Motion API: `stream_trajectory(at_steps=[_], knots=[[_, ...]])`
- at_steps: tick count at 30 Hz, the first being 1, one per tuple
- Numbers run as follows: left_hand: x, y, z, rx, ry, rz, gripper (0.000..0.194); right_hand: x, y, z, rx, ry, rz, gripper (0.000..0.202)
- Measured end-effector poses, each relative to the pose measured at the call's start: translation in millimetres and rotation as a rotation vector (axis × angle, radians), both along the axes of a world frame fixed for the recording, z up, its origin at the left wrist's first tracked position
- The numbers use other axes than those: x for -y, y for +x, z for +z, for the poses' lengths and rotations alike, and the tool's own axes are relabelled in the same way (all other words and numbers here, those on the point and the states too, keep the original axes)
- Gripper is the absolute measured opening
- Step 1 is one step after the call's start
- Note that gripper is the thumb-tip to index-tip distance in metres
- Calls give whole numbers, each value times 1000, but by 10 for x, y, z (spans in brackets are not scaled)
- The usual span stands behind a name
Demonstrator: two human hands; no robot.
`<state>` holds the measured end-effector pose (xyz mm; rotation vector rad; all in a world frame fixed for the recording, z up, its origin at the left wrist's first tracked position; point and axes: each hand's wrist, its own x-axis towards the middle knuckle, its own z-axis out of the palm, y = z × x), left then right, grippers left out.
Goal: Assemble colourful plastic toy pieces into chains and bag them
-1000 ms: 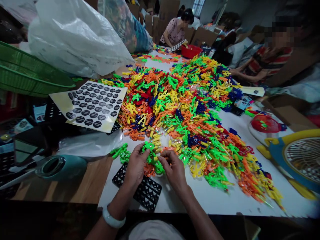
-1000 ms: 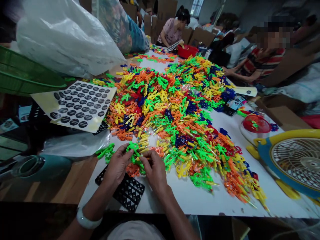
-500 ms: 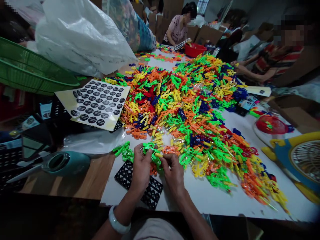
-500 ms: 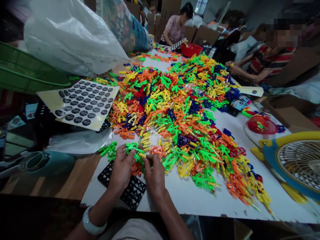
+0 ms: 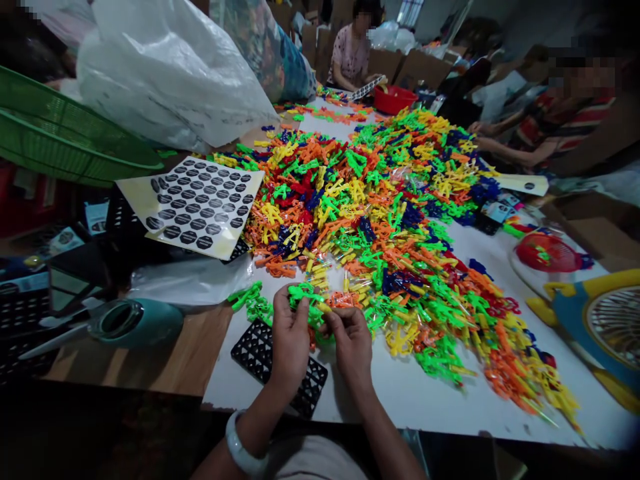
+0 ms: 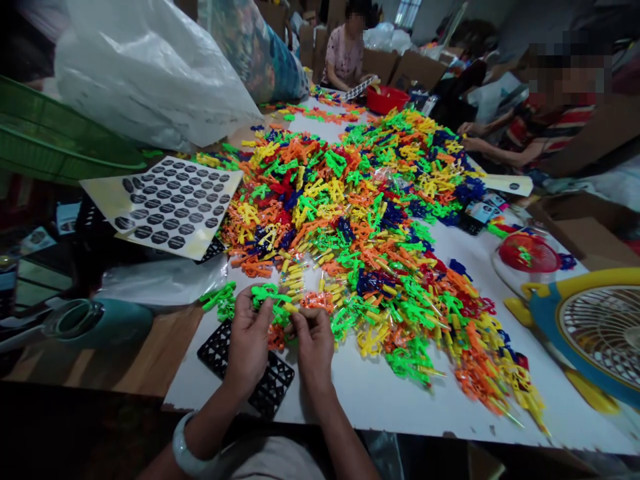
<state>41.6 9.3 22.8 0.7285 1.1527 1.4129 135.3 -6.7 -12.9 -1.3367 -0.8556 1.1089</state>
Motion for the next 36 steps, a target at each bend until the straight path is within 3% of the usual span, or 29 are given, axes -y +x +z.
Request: stream_trajectory(at_steps=[8,16,19,23,26,28,29,32,33,34,36], knots=[[21,42,40,6,-46,-41,30,-10,26,76,-169,-6,77,28],[103,52,19,-202,-42,5,28,42,-44,111,-20,-23,22,28],[66,15,-7,-63,-90,-4,29,-9,-38,80,-61,-44,71,30],[-46,-8,-35,201,-113,-127,25,-97,35,34,-214,-96,235,34],[-89,-45,-37,201,-110,-228,27,-117,259,83,-172,-109,286,33],[-96,-139,-56,74,-84,-272,34,-126,542,165,-25,-74,172,32],[-101,-210,-76,-37,-47,-281,37,-136,711,211,104,-44,50,31],[-168,-439,-181,-506,101,-259,30,-214,1153,301,668,115,-399,30],[-212,-488,-223,-677,129,-242,27,-256,1224,303,848,175,-472,29],[-266,-512,-263,-835,150,-231,26,-304,1236,289,977,227,-475,26],[-389,-483,-323,-1061,180,-231,28,-406,1087,222,1050,293,-298,21]])
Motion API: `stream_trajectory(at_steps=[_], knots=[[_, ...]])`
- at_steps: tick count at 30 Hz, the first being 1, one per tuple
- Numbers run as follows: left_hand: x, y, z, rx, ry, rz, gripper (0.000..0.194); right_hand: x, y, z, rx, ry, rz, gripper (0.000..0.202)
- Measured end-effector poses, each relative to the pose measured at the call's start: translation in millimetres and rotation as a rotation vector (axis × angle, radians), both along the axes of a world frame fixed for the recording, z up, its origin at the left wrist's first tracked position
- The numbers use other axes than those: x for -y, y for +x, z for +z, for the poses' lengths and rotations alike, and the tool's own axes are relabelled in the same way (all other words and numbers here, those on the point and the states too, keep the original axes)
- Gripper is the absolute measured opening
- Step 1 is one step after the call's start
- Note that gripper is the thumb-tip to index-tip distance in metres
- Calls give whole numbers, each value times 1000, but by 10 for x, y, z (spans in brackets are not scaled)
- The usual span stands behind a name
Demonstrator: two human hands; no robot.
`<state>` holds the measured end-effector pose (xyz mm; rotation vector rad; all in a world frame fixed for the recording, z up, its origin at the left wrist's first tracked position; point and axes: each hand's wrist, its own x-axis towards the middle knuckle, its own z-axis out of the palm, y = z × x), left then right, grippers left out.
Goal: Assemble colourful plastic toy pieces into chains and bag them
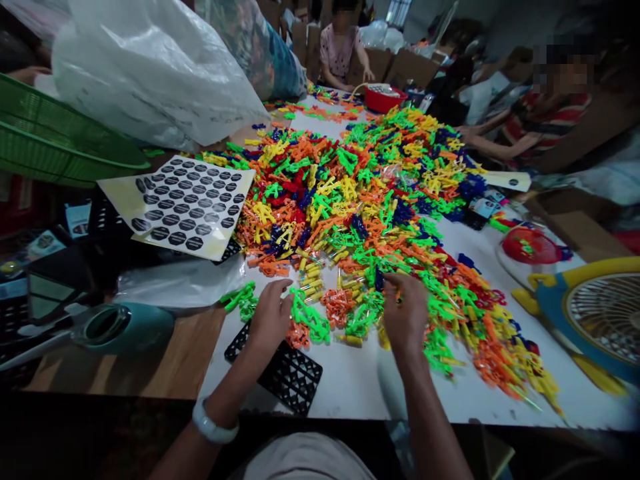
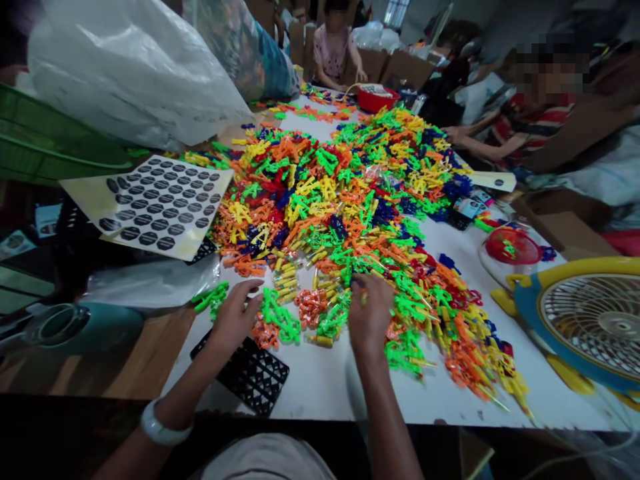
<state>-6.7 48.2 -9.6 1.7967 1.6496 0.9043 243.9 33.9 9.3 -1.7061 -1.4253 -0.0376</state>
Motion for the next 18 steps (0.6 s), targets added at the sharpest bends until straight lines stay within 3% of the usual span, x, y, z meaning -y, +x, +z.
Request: stream_trajectory(at_steps=[3,6,12,15,18], knots=[[-145,132,-29,-136,35,-35,31,-137,-466,-130,5,-194,344,23],[-162,164,-23,-201,29,-57,31,-220,-816,-206,105,-372,531,25],[-76,82,-13,-301,-106,77,37,-229,-842,-215,313,-438,604,20],[-139,180,18,-226,-252,129,38,-229,-846,-208,526,-454,559,16],[-230,227,50,-94,-298,135,36,-250,-860,-208,698,-470,531,11]])
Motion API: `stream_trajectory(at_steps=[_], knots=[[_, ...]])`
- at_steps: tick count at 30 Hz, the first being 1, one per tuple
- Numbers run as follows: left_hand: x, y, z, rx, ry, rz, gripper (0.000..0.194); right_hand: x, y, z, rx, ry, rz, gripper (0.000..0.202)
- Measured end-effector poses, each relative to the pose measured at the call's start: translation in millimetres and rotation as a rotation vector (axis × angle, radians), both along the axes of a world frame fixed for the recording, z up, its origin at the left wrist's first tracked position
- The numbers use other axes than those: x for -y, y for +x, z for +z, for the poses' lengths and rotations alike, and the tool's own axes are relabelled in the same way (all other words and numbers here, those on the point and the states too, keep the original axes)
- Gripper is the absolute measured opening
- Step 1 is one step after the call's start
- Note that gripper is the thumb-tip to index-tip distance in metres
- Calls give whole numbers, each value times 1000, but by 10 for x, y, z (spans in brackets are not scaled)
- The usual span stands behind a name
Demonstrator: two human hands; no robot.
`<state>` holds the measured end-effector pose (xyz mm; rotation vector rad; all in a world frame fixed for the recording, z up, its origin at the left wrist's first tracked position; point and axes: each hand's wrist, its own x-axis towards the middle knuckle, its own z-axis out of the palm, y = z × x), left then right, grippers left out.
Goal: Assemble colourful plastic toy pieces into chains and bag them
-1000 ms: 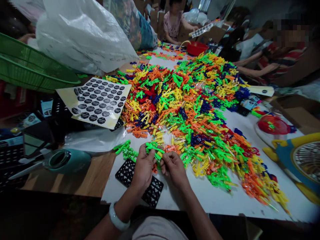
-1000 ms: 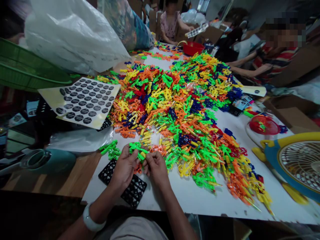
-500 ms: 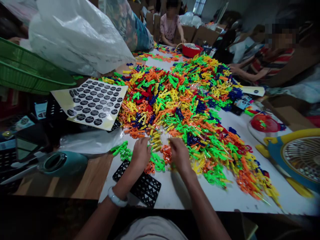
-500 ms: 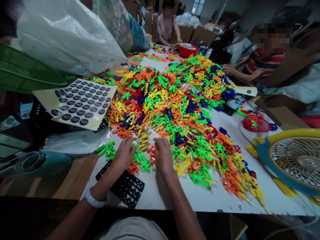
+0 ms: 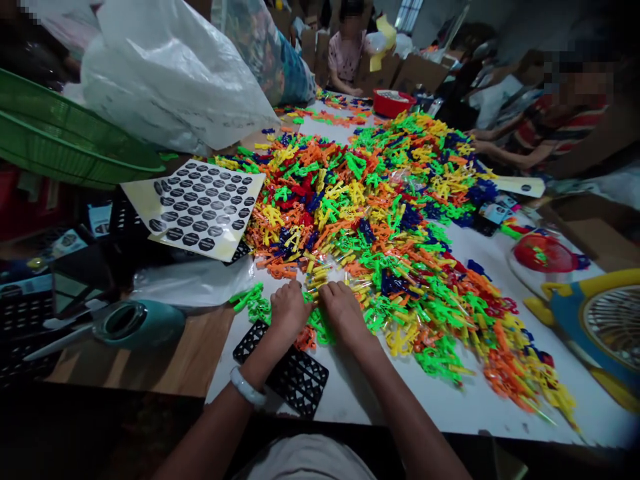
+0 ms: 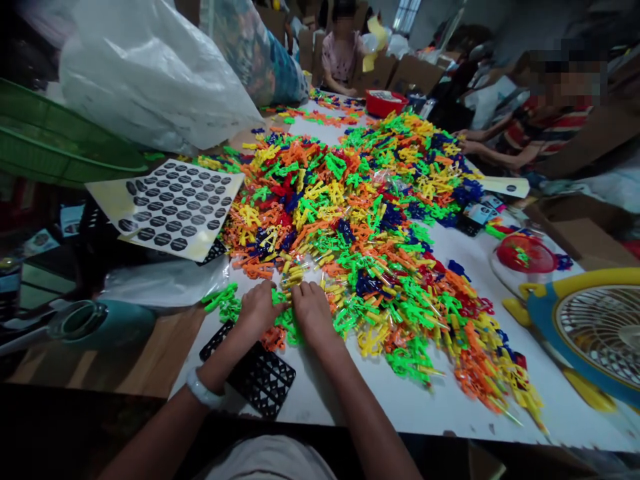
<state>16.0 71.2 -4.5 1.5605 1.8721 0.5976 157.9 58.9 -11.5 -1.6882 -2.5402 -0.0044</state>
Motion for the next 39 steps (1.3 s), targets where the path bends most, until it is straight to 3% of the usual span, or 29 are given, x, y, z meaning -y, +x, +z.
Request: stream_trajectory(at_steps=[3,5,8,11,14,18,22,25,32,39], knots=[[-29,-79,14,186,11,27,20,-18,52,-3,29,30,9,10],[9,-161,17,336,27,60,15,-5,108,9,-74,54,-2,9],[133,-236,24,577,22,124,28,83,156,67,-540,40,-131,1],[264,-223,43,757,-9,200,42,257,119,129,-1156,-136,-283,17],[354,-149,76,921,-62,272,47,447,32,105,-1441,-277,-327,21],[432,-31,120,1120,-95,340,44,566,-36,-46,-1453,-196,-435,19],[491,23,95,1046,-12,282,35,580,-6,-133,-1361,-72,-414,16],[519,26,54,918,60,228,26,593,3,-115,-1282,29,-338,13],[555,99,105,866,150,248,21,597,-76,22,-1532,-167,-584,28],[584,151,135,847,194,261,18,612,-52,-11,-1355,-17,-505,22]])
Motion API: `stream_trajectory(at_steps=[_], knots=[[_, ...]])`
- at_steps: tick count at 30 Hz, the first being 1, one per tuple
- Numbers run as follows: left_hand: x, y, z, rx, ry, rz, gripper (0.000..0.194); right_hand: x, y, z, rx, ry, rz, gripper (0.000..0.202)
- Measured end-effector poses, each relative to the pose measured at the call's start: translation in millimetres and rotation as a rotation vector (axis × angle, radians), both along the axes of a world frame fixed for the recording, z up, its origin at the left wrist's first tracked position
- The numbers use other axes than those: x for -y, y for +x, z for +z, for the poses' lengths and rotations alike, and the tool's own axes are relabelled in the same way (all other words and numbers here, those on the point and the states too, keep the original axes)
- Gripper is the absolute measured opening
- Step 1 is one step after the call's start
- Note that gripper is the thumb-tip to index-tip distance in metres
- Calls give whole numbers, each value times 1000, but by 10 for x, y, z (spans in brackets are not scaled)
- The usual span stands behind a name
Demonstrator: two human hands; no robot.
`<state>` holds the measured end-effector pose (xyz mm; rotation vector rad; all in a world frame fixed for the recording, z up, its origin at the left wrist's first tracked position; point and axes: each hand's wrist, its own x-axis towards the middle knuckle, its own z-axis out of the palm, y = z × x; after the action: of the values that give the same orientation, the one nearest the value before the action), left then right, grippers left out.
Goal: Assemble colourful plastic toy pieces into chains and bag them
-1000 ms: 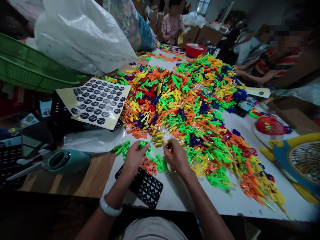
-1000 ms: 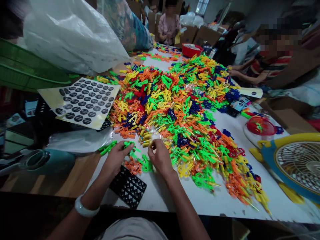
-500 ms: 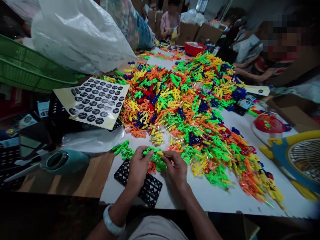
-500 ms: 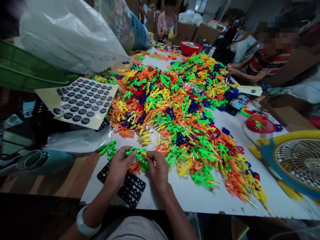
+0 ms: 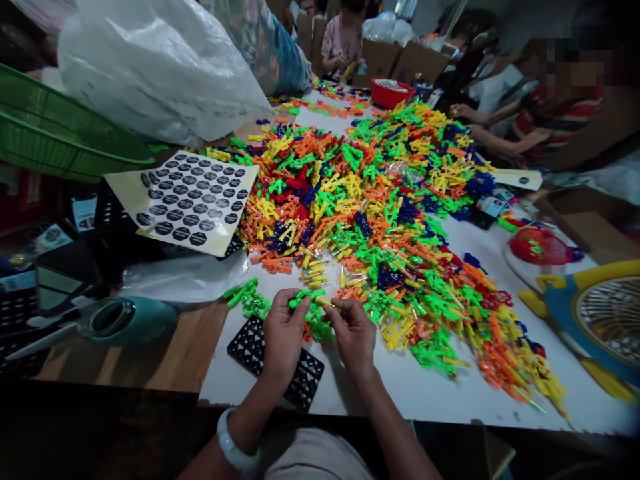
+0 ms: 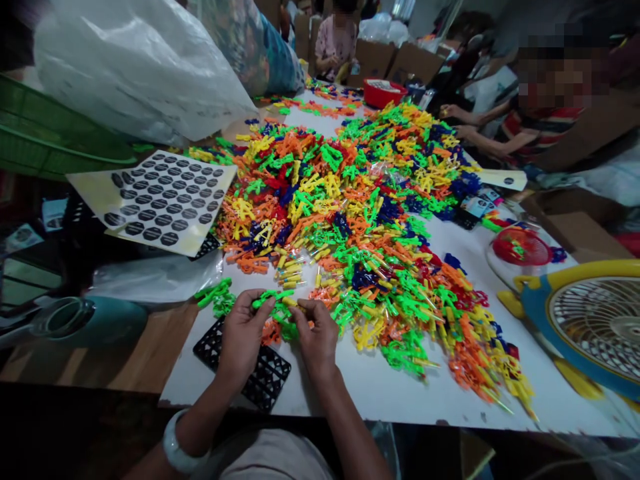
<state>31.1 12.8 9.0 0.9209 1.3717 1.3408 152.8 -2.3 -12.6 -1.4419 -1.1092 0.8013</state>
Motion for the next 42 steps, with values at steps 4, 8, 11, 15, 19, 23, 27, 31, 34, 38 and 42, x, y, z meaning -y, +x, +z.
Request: stream_trajectory(at_steps=[4,8,11,15,19,23,27,31,34,38,42], knots=[[-14,-82,12,144,-51,-16,25,-68,13,-4,-121,-64,83,23],[-60,-134,40,350,-248,-140,37,-127,122,22,-344,-260,311,29],[-78,-133,40,251,-232,-268,35,-113,434,98,-240,-274,351,29],[-78,-245,-31,-318,-5,-458,31,-112,1111,267,262,-29,-84,28],[-59,-321,-129,-952,145,-654,40,-232,1273,290,802,170,-280,24],[-14,-123,-130,-1236,259,-699,55,-458,658,117,769,178,206,22],[6,90,-93,-1348,391,-791,29,-716,177,-13,1003,106,466,21],[-57,125,-136,-1371,433,-786,21,-899,181,-32,1129,65,546,10],[-152,43,-165,-1201,395,-709,25,-866,284,17,1019,106,449,10],[-279,-151,-167,-774,201,-440,21,-529,316,146,513,18,223,20],[-291,-258,-176,-585,64,-298,34,-137,190,177,249,-93,306,20]])
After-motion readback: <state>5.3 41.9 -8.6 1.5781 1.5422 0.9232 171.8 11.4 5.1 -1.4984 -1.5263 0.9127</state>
